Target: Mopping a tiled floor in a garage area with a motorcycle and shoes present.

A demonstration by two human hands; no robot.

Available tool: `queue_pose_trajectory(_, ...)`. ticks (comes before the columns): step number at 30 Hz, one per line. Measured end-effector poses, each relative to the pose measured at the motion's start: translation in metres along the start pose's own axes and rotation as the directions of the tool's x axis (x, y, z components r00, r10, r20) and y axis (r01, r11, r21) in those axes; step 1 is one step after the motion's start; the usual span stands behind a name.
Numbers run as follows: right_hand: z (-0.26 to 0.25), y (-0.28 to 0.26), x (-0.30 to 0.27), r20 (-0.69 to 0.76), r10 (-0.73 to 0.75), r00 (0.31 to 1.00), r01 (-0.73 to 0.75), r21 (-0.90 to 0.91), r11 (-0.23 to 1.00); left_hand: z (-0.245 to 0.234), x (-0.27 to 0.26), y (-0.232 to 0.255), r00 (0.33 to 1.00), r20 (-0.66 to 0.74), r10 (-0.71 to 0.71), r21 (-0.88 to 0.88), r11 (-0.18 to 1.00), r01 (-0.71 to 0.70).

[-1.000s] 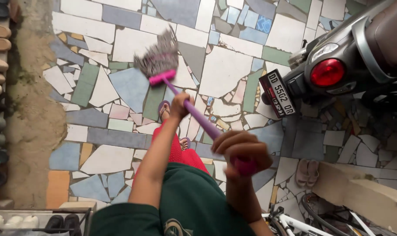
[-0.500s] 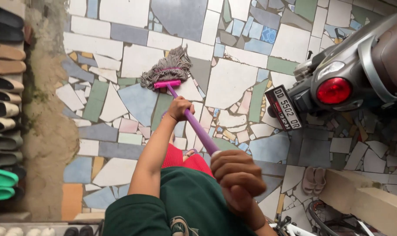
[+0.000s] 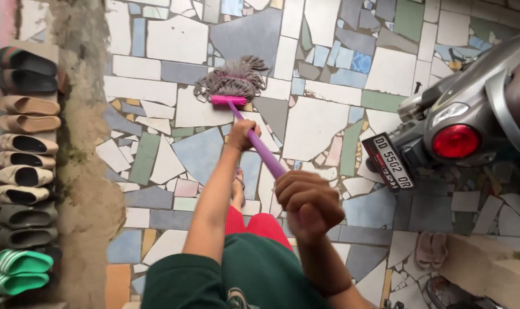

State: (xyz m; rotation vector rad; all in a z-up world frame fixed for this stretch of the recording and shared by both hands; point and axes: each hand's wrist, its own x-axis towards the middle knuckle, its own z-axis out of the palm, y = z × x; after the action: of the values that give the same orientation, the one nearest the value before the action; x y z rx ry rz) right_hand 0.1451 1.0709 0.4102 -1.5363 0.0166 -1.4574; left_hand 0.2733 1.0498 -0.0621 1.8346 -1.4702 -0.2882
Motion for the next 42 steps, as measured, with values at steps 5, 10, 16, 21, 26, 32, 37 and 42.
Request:
queue_pose_trajectory(5,0.007,-0.012,0.011,0.149,0.149,0.978,-0.171,0.152,0.973,-0.042,-0.029,0.054,0.942,-0.017,-0.335,-0.165,0.930,0.328)
queue_pose_trajectory(10,0.023,-0.014,0.037,0.346,0.223,0.911,-0.341,0.329,0.881,-0.069,-0.101,0.048,0.938,-0.124,-0.325,-0.179,0.937,0.301)
queue_pose_trajectory(16,0.045,-0.002,0.028,0.482,0.252,0.839,-0.475,0.426,0.770,-0.085,-0.161,0.045,0.862,-0.332,-0.382,-0.200,0.922,0.332)
queue_pose_trajectory(21,0.027,0.001,0.044,0.500,0.248,0.830,-0.468,0.382,0.797,-0.042,-0.137,0.017,0.848,-0.395,-0.353,-0.269,0.927,0.260)
queue_pose_trajectory(26,0.008,-0.003,0.064,0.457,0.235,0.858,-0.375,0.245,0.894,-0.020,-0.037,0.010,0.863,-0.487,-0.133,-0.113,0.990,0.088)
queue_pose_trajectory(32,-0.017,0.048,0.042,0.330,0.242,0.912,-0.306,0.158,0.939,-0.057,0.059,-0.002,0.959,-0.200,-0.200,-0.073,0.979,0.189)
queue_pose_trajectory(37,-0.057,0.052,0.046,0.226,0.234,0.945,-0.272,0.154,0.950,-0.063,0.064,0.034,0.901,0.179,-0.395,-0.067,0.909,0.412)
queue_pose_trajectory(42,-0.048,0.047,0.066,0.280,0.206,0.938,-0.291,0.311,0.905,-0.045,-0.017,0.033,0.902,-0.172,-0.396,-0.022,0.917,0.398)
